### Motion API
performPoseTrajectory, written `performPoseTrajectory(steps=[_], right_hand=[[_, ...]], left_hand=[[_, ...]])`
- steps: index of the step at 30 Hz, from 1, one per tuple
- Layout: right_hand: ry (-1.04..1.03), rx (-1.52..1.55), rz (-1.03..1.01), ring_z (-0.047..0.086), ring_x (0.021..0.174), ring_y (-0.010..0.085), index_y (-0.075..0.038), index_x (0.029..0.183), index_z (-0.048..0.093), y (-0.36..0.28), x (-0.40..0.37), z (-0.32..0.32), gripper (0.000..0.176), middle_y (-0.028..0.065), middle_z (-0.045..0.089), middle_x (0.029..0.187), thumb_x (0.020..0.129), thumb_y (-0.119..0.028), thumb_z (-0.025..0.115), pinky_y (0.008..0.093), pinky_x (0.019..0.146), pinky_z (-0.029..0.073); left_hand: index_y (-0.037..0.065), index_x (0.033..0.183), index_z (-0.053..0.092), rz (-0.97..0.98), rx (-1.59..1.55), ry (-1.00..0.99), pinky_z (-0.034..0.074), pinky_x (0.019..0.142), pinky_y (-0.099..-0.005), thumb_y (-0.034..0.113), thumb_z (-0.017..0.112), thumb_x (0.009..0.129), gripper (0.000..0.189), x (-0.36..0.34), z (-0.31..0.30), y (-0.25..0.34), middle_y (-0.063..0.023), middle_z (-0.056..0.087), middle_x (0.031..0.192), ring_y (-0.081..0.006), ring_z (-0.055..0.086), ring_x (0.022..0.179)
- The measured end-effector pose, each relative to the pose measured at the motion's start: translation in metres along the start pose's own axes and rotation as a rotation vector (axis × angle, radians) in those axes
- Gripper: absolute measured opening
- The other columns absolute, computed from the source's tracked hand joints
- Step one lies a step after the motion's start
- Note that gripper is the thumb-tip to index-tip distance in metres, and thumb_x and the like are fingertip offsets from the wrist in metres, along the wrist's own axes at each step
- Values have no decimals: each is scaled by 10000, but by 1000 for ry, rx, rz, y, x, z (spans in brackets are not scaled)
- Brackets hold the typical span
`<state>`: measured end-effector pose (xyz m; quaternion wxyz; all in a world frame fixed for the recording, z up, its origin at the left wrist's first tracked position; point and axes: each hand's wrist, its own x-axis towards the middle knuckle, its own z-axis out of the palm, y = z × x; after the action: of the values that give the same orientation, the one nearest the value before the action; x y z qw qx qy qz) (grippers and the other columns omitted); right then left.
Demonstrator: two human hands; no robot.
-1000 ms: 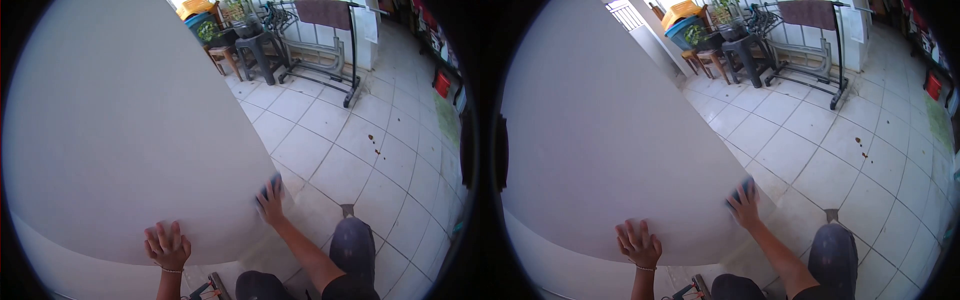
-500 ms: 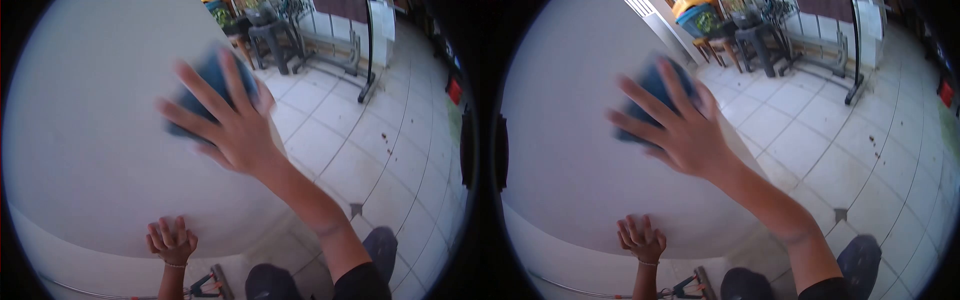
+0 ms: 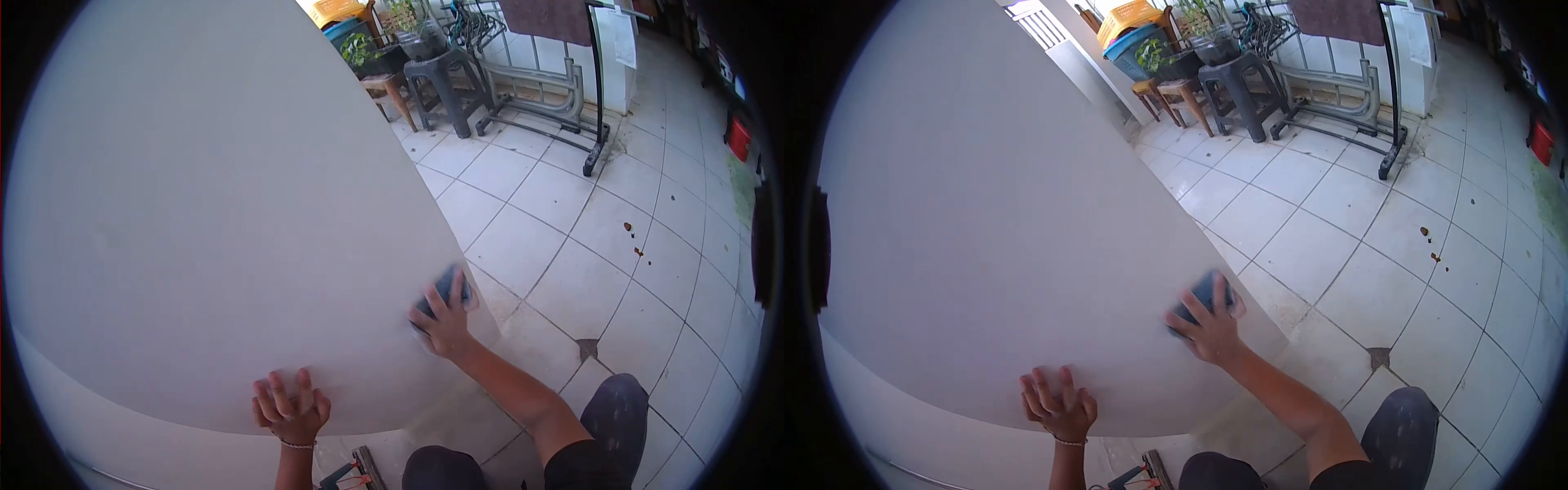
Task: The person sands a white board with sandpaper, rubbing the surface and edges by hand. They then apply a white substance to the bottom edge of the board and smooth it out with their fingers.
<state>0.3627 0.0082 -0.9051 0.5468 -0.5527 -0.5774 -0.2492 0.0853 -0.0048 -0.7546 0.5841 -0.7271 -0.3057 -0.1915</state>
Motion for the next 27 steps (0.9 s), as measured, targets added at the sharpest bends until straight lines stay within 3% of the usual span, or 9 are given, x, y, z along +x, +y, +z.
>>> performPoseTrajectory(steps=[5,9,11,13,14,15,17,19,27], right_hand=[[33,-2,3,95,1409,460,-387,1453,294,-60,222,-87,764,50,116,1580,786,-345,665,616,934,240],[102,-69,-88,128,1389,495,-372,1436,356,-47,226,-78,563,85,182,1563,919,-585,291,579,952,173],[0,75,73,77,1408,468,-374,1431,350,-40,161,-72,736,71,127,1575,769,-359,672,613,988,194],[-40,-26,249,78,1394,512,-295,1461,328,-18,56,-34,558,170,144,1558,943,-505,342,609,960,162],[-27,125,425,37,1397,517,-252,1485,275,-13,-1,-16,591,195,108,1559,942,-466,365,658,971,118],[65,113,595,63,1431,421,-201,1480,295,-12,-49,-1,625,132,132,1569,903,-362,471,571,1056,146],[160,213,1075,100,1449,321,-137,1500,220,-17,-136,36,599,112,124,1573,950,-302,391,452,1100,176],[242,342,1242,126,1448,281,-100,1501,186,-29,-220,82,602,97,125,1575,944,-222,379,388,1100,207],[-8,824,2291,355,1290,273,-30,1459,235,-13,-221,3,699,186,323,1453,954,-478,416,326,1071,258]], left_hand=[[162,1373,434,25,5,-4,229,1048,-505,339,342,927,488,5,-6,0,-191,332,1444,-412,301,1326],[123,1384,422,35,-31,-35,255,1045,-506,334,354,929,506,3,-4,2,-197,310,1462,-439,297,1334],[97,1398,406,39,-105,-85,260,1056,-515,325,357,931,521,7,-7,-1,-214,287,1477,-462,282,1342],[61,1414,376,135,-68,-121,251,1077,-516,316,360,934,544,34,-9,1,-224,253,1497,-464,253,1360],[42,1422,362,183,-53,-138,246,1087,-516,312,361,935,556,53,-13,8,-229,235,1507,-466,238,1370],[9,1428,330,182,-75,-157,219,1107,-506,314,369,936,580,76,-18,17,-227,217,1516,-454,214,1383],[-46,1433,280,176,-137,-189,178,1137,-481,327,386,936,630,126,-23,41,-217,192,1529,-419,174,1407],[-70,1433,252,198,-179,-204,152,1150,-461,348,399,935,667,165,-30,76,-210,186,1533,-387,149,1423],[-52,1453,208,529,-95,-202,109,1167,-417,431,452,907,768,161,-3,205,-198,170,1541,-324,152,1435]])
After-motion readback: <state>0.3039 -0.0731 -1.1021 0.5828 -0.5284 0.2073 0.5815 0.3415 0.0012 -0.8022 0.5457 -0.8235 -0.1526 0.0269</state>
